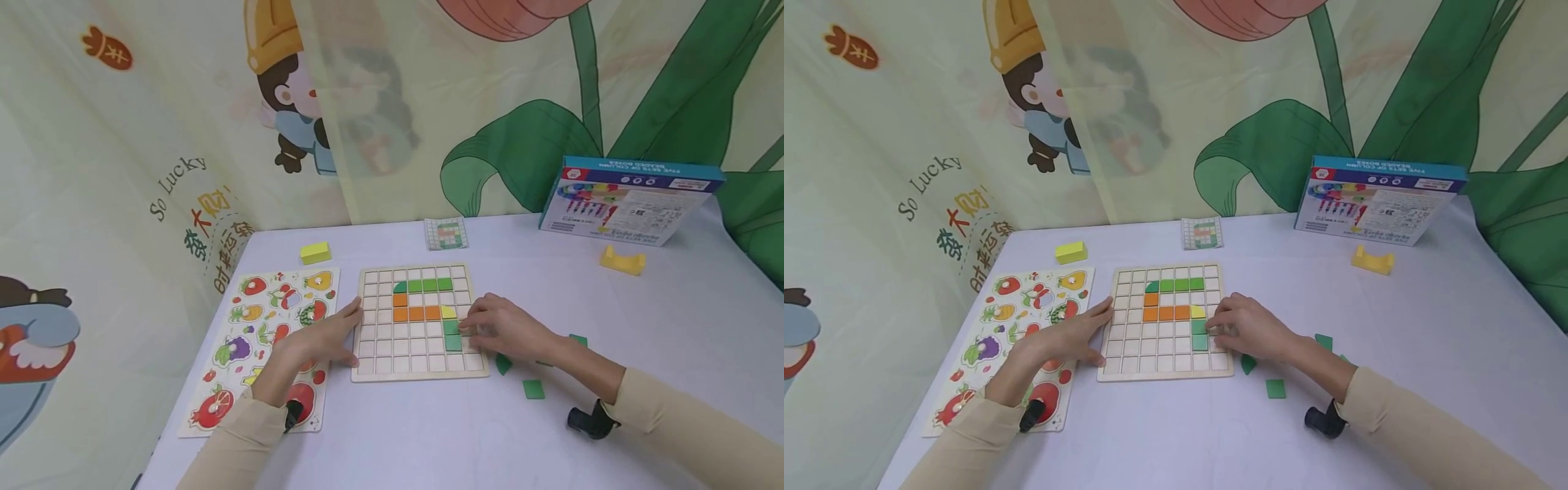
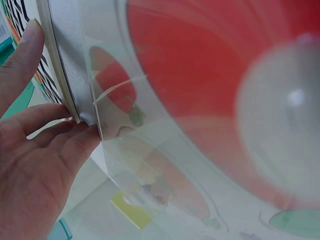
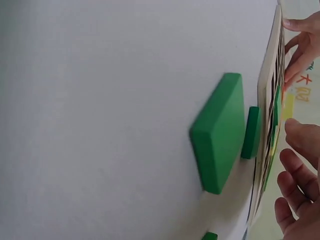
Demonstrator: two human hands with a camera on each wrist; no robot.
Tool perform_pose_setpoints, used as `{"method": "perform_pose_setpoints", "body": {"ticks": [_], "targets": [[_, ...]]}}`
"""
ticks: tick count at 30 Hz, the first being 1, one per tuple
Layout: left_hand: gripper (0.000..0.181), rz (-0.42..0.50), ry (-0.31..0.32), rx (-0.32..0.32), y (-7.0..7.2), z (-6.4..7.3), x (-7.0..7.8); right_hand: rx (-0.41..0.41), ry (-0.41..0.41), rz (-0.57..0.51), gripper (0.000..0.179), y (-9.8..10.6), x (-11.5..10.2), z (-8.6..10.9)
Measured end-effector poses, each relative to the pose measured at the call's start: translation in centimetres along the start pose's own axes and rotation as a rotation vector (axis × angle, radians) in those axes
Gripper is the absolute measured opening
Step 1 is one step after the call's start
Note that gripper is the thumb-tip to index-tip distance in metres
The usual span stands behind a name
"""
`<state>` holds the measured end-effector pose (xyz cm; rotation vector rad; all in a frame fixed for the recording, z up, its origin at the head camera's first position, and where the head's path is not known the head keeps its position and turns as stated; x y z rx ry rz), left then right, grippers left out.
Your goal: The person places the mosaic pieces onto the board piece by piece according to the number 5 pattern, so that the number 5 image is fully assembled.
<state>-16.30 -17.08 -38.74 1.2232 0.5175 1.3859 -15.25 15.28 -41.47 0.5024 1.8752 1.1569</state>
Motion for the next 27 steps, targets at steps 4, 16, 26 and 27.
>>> {"method": "perform_pose_setpoints", "body": {"ticks": [4, 16, 26, 27], "targets": [[0.095, 0.003, 0.006, -0.002, 0.0, 0.0, 0.0, -0.001, 0.036, 0.000, 0.024, -0.5, -0.3, 0.0], [0.094, 0.004, 0.003, -0.005, 0.0, 0.1, 0.0, -0.059, 0.024, 0.006, 0.023, -0.1, -0.4, 0.1], [0.094, 0.008, 0.005, -0.008, 0.0, 0.1, 0.0, -0.300, -0.040, -0.035, 0.024, 3.2, 2.1, 1.9], [0.094, 0.008, 0.004, -0.008, 0.0, 0.1, 0.0, -0.321, -0.043, -0.046, 0.025, 3.3, 2.2, 2.2]]}}
Point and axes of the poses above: each hand's wrist, its own z-axis away from the middle knuckle, its own y-axis out of the back of the hand, x = y × z, the point moved 1 cm from there along -z, towards the middle knuckle, and after that the axes turned 8 degrees about x, right-handed, at the moved point
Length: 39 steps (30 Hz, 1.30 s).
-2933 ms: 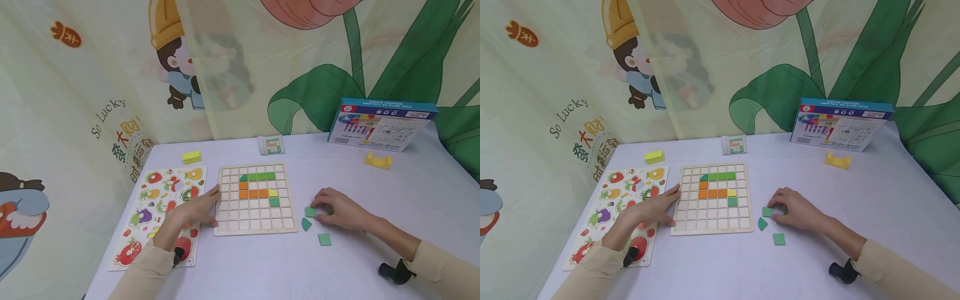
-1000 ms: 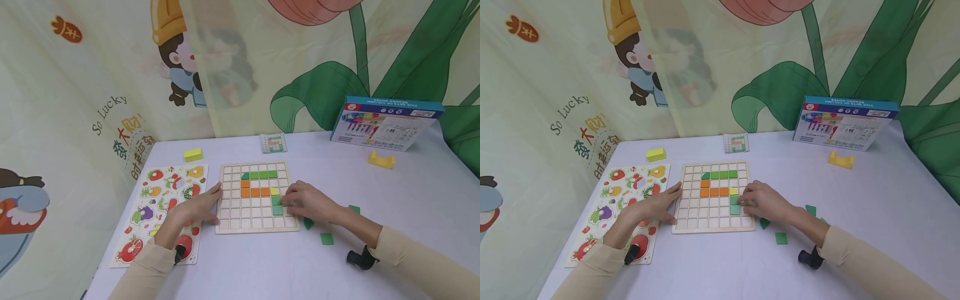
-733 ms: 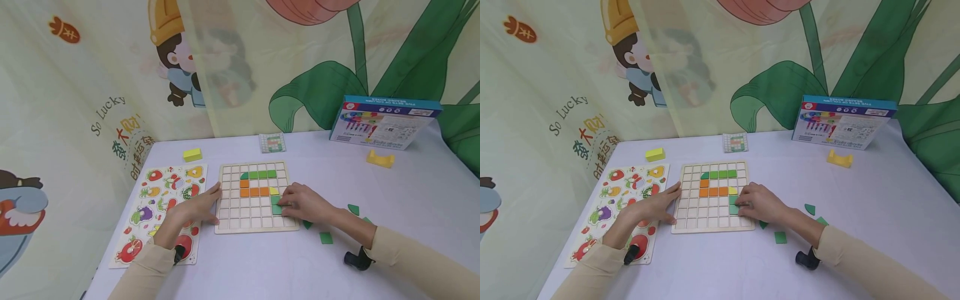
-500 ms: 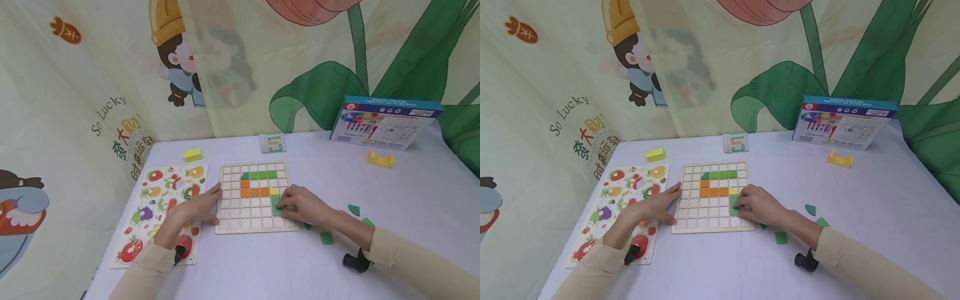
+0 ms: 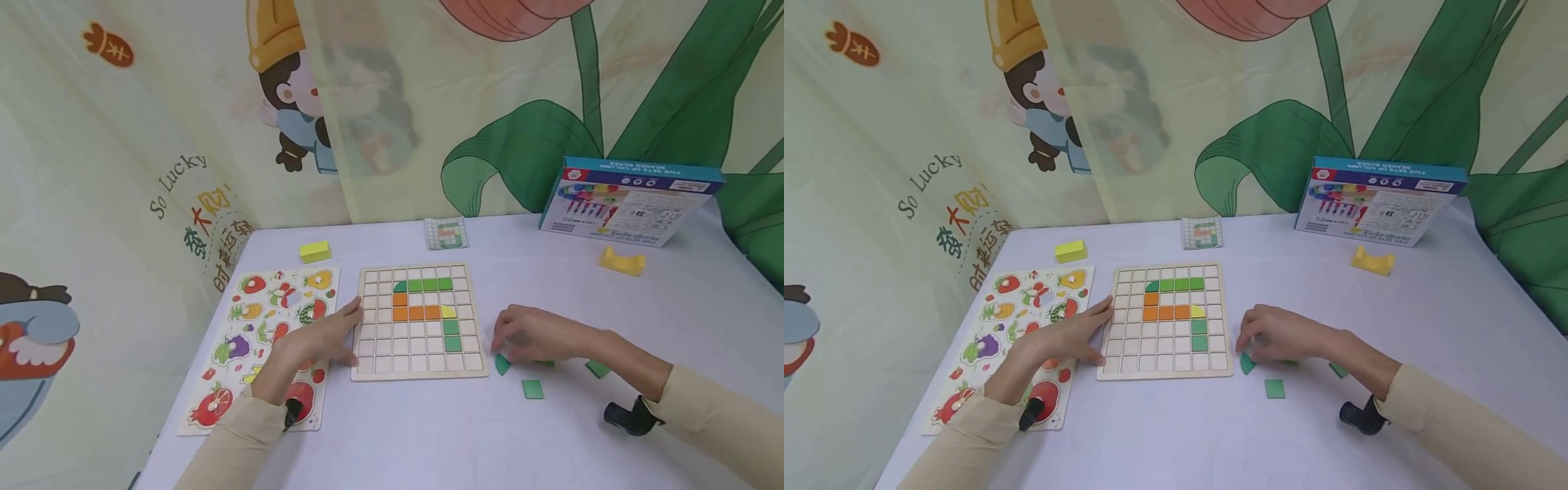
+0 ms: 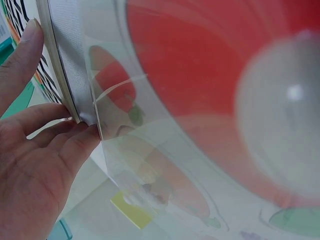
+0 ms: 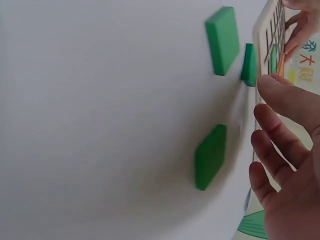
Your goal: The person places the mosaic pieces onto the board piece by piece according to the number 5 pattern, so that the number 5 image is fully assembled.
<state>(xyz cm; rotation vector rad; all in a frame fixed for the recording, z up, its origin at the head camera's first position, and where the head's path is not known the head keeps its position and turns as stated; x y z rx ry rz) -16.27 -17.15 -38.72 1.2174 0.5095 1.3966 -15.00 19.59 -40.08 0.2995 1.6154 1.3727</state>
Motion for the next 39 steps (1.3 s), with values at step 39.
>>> {"method": "perform_pose_setpoints", "body": {"ticks": [39], "targets": [[0.093, -0.019, -0.005, 0.005, 0.0, 0.0, 0.2, 0.007, 0.041, 0.026, 0.023, -0.8, 0.2, 1.4]]}}
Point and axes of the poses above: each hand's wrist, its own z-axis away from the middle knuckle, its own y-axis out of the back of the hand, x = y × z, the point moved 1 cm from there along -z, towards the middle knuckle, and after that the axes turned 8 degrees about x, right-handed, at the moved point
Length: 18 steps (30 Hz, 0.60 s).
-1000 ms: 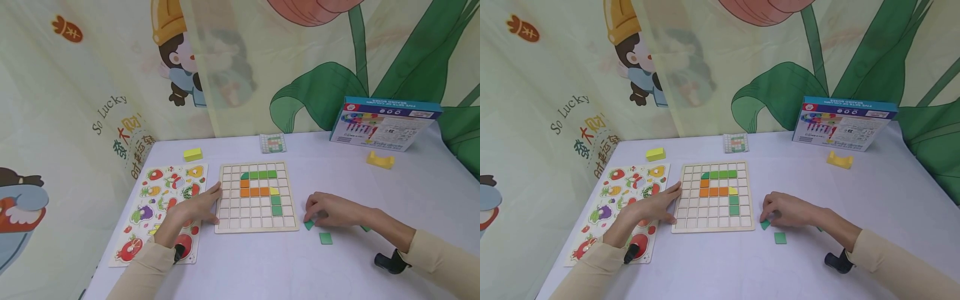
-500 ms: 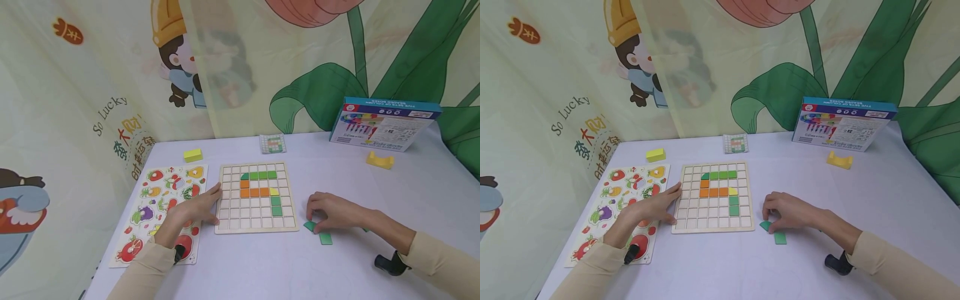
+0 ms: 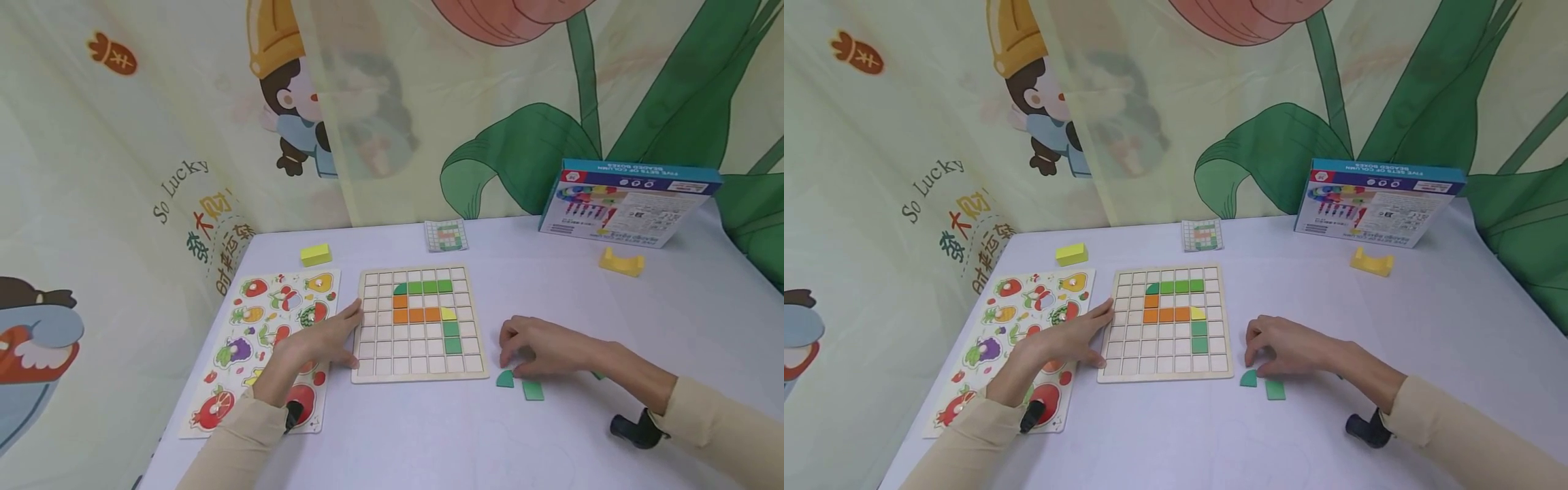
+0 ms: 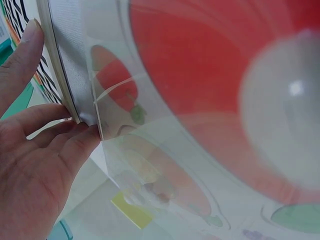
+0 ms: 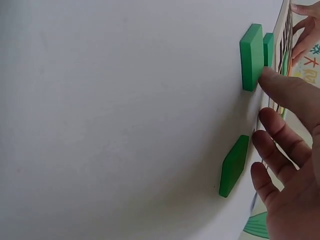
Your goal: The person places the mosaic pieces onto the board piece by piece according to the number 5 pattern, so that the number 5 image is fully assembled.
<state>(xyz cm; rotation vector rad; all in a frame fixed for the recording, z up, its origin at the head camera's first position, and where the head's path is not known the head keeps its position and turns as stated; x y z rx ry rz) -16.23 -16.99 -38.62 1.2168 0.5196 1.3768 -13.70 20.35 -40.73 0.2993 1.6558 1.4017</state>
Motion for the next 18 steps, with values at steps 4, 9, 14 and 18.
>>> {"method": "perform_pose_setpoints", "body": {"ticks": [4, 9, 14, 18], "targets": [[0.093, 0.002, -0.014, -0.003, 0.0, 0.1, 0.0, -0.020, -0.008, -0.010, 0.026, -0.3, -0.1, 0.2], [0.093, 0.008, -0.023, -0.003, 0.0, 0.1, -0.1, 0.032, 0.053, 0.067, 0.022, -0.8, -0.4, 0.4], [0.093, 0.007, -0.018, -0.006, -0.1, 0.1, -0.1, 0.085, 0.096, 0.105, 0.022, -0.9, -1.0, 0.2], [0.094, 0.009, -0.017, -0.007, -0.1, 0.0, -0.1, 0.116, 0.120, 0.107, 0.022, -0.6, -1.8, -0.8]]}}
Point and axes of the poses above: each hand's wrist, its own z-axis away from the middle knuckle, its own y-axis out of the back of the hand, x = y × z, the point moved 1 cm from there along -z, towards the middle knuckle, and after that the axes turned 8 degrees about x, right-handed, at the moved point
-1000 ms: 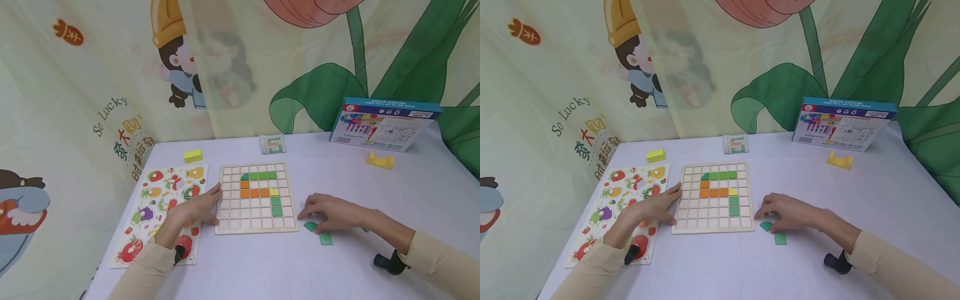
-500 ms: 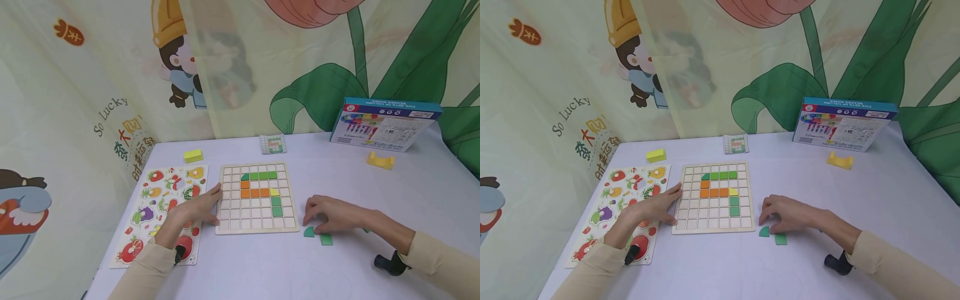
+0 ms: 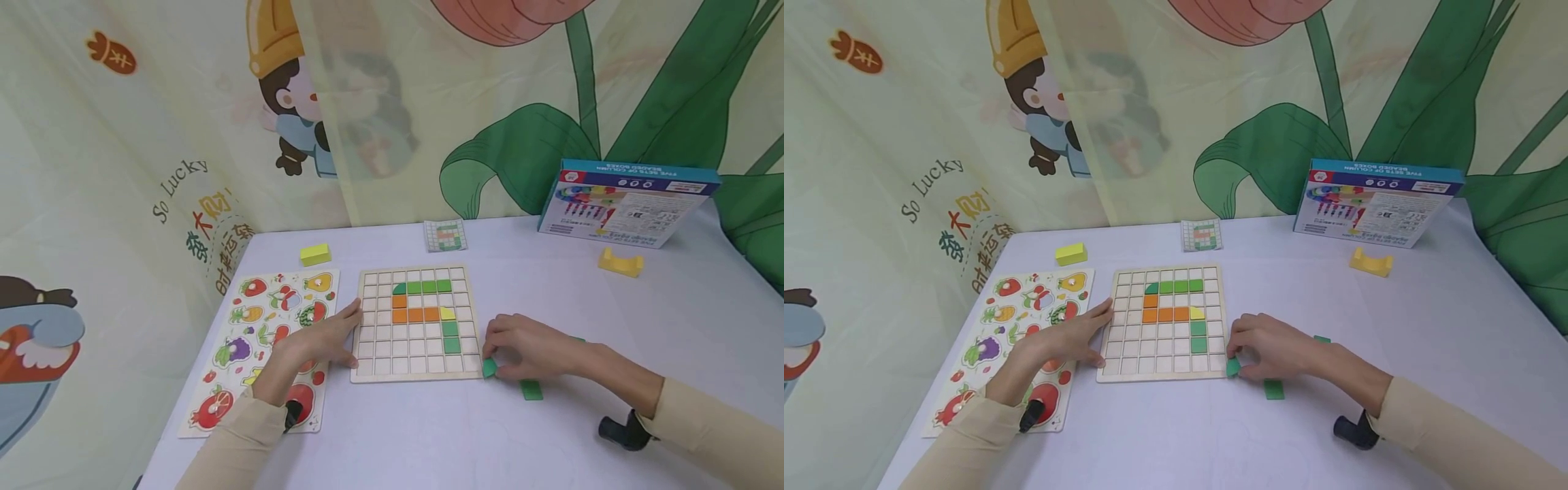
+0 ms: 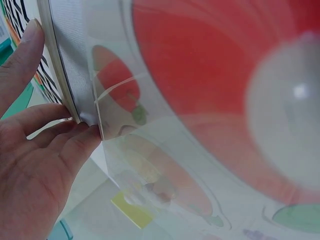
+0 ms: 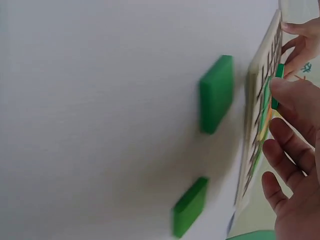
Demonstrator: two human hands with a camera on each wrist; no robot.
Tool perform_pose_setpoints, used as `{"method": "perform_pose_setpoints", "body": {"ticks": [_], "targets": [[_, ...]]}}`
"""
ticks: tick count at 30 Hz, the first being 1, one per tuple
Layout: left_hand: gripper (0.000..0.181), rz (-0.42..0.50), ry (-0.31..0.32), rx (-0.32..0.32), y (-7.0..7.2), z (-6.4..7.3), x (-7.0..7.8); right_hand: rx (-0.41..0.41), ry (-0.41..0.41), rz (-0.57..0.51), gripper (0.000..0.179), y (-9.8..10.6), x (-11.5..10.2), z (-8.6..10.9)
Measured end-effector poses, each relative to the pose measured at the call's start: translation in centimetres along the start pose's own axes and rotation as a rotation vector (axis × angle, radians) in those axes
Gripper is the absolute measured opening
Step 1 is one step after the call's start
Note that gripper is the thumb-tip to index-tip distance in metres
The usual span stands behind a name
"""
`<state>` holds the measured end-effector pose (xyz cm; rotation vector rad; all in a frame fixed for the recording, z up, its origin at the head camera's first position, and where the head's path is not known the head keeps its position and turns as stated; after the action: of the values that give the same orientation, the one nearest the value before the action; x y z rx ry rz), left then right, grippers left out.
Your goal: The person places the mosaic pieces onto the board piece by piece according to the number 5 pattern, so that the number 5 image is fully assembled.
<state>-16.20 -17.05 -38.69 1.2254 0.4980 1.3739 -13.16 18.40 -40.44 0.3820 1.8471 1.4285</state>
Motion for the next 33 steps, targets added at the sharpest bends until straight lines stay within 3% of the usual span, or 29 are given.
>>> {"method": "perform_pose_setpoints", "body": {"ticks": [7, 15, 20, 26, 33], "targets": [[0.093, 0.000, 0.011, -0.005, 0.0, 0.0, -0.1, 0.018, 0.116, -0.014, 0.020, 0.1, -1.4, -3.2], [0.094, 0.005, 0.011, 0.002, 0.0, -0.2, -0.3, -0.101, 0.179, 0.022, 0.022, -0.2, -2.1, -5.8], [0.094, 0.016, 0.000, -0.003, -0.1, -0.1, -0.4, -0.158, 0.179, 0.072, 0.029, -0.7, -2.2, -6.4], [0.094, 0.016, 0.008, -0.006, 0.0, -0.1, -0.3, -0.060, 0.142, 0.111, 0.018, -0.9, -2.6, -5.8], [0.094, 0.010, 0.023, -0.001, 0.0, -0.2, -0.3, 0.030, 0.150, 0.190, 0.020, -1.6, -2.9, -5.0]]}}
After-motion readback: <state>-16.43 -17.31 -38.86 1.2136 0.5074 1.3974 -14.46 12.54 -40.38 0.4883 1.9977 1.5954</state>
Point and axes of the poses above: each hand's wrist, its own z-axis away from the middle knuckle, its own y-axis out of the back of the hand, x = y × z, the point moved 1 cm from there along -z, towards the middle knuckle, and after that the axes turned 8 degrees about x, right-handed, at the moved point
